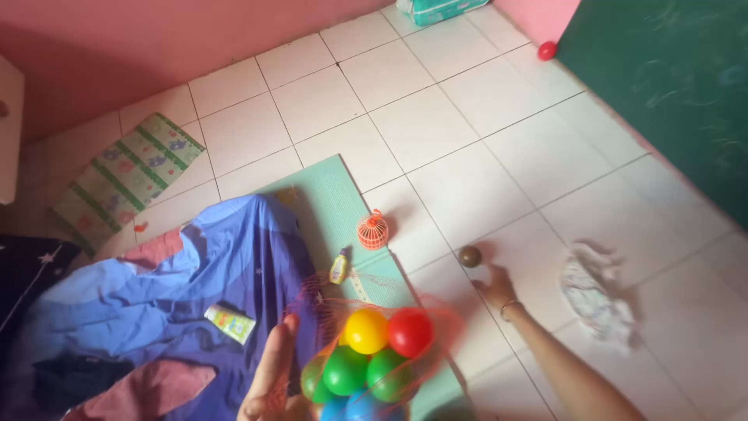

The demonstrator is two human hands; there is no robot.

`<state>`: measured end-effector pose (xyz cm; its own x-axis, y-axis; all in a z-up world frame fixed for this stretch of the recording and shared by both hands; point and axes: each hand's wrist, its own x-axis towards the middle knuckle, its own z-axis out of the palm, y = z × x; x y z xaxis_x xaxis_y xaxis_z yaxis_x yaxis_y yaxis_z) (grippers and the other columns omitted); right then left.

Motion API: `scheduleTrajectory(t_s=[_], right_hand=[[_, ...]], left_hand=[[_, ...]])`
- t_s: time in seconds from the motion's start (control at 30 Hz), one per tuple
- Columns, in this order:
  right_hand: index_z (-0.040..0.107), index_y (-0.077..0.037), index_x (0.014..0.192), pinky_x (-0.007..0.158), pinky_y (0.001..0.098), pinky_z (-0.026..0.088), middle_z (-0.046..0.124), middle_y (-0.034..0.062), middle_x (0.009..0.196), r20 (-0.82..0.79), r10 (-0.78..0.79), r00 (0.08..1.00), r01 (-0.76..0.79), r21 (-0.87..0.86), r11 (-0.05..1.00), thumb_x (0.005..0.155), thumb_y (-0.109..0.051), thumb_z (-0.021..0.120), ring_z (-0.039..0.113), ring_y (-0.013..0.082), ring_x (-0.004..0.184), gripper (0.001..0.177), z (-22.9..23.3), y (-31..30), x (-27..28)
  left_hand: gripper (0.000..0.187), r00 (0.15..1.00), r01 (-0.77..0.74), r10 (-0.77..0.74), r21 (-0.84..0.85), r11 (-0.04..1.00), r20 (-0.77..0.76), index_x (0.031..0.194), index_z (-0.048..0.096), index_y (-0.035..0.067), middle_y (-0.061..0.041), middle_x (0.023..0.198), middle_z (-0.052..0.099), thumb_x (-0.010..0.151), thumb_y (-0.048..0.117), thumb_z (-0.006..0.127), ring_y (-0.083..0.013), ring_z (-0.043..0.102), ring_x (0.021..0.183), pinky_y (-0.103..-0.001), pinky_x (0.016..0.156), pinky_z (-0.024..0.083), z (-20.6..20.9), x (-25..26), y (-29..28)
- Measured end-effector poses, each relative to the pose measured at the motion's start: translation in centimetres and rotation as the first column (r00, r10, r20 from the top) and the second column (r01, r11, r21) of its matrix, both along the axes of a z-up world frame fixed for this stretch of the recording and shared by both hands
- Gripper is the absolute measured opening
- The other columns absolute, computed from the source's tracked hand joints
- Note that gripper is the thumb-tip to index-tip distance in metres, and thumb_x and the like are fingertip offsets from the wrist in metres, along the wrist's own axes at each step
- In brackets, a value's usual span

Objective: Gathering colorful plastic balls from a bed and floor into a mesh bag and then hanging the bag on the wall.

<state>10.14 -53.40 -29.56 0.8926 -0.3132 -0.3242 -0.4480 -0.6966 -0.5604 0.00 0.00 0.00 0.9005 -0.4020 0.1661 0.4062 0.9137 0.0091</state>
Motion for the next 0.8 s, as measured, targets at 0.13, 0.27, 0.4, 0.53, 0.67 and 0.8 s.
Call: scheduleTrajectory(t_s=[0.13, 0.27, 0.4, 0.53, 0.67, 0.8], right_hand=[[0.035, -0.018, 0.153, 0.102, 0.0467, 0.045, 0.032, 0.0221, 0.156, -0.017, 0.148, 0.989, -0.142, -0.418, 0.897, 0.075, -0.039, 0.081, 0.033, 0.0394, 0.140, 0.093, -1.7, 0.2, 3.8], [0.048, -0.033, 0.141, 0.111, 0.0455, 0.045, 0.043, 0.0120, 0.151, -0.302, 0.327, 0.895, -0.439, -0.477, 0.761, 0.089, -0.038, 0.073, 0.041, 0.0356, 0.140, 0.058, -14.3, -5.5, 3.9], [0.065, -0.030, 0.128, 0.110, 0.0387, 0.049, 0.059, 0.0075, 0.134, -0.467, 0.320, 0.824, -0.452, -0.203, 0.869, 0.083, -0.036, 0.084, 0.056, 0.0277, 0.128, 0.049, -17.4, -2.2, -0.4], [0.063, -0.013, 0.115, 0.083, 0.0360, 0.044, 0.052, 0.0118, 0.111, -0.350, 0.121, 0.929, -0.041, 0.228, 0.973, 0.067, -0.019, 0.080, 0.047, 0.0262, 0.101, 0.051, -14.0, -2.8, -6.6], [0.059, -0.002, 0.121, 0.073, 0.0362, 0.057, 0.065, 0.0115, 0.108, 0.082, -0.440, 0.894, 0.214, 0.785, 0.581, 0.091, -0.024, 0.073, 0.065, 0.0216, 0.091, 0.040, 5.8, -4.9, -3.3], [0.044, -0.007, 0.144, 0.087, 0.0335, 0.063, 0.053, 0.0057, 0.134, 0.475, -0.573, 0.668, 0.037, 0.748, 0.663, 0.094, -0.013, 0.064, 0.061, 0.0179, 0.116, 0.055, 43.6, 5.9, 3.8]], left_hand=[[0.064, 0.947, -0.285, 0.197, 0.380, 0.880, 0.255, 0.167, 0.014, -0.001, -0.014, 0.176, 0.016, 0.114, 0.020, 0.044, -0.0076, 0.064, 0.072, -0.024, 0.065, 0.054, 1.8, 4.4, -5.4], [0.086, 0.965, -0.159, 0.062, 0.383, 0.910, 0.254, 0.167, 0.013, 0.005, -0.011, 0.179, 0.011, 0.092, -0.012, 0.051, -0.0012, 0.044, 0.058, -0.021, 0.053, 0.038, 1.2, 9.3, -9.3], [0.096, 0.997, 0.072, -0.059, 0.445, 0.893, -0.043, 0.163, 0.019, 0.008, -0.004, 0.174, 0.016, 0.074, -0.014, 0.047, -0.0027, 0.037, 0.049, -0.021, 0.044, 0.032, 2.6, 10.5, -11.9], [0.091, 0.990, 0.002, 0.052, 0.380, 0.925, -0.133, 0.161, 0.027, 0.001, -0.008, 0.173, 0.026, 0.073, -0.011, 0.047, -0.0036, 0.036, 0.049, -0.018, 0.041, 0.030, 8.3, 12.8, -15.7], [0.087, 0.988, 0.040, 0.059, 0.607, 0.793, -0.143, 0.160, 0.034, 0.001, -0.007, 0.170, 0.037, 0.074, -0.009, 0.047, -0.0008, 0.036, 0.054, -0.016, 0.048, 0.033, 11.2, 15.2, -18.8], [0.080, 0.996, 0.071, -0.011, 0.703, 0.708, -0.089, 0.156, 0.038, 0.002, -0.004, 0.165, 0.041, 0.077, -0.007, 0.043, -0.0027, 0.036, 0.054, -0.018, 0.050, 0.036, 11.8, 16.4, -21.7]])
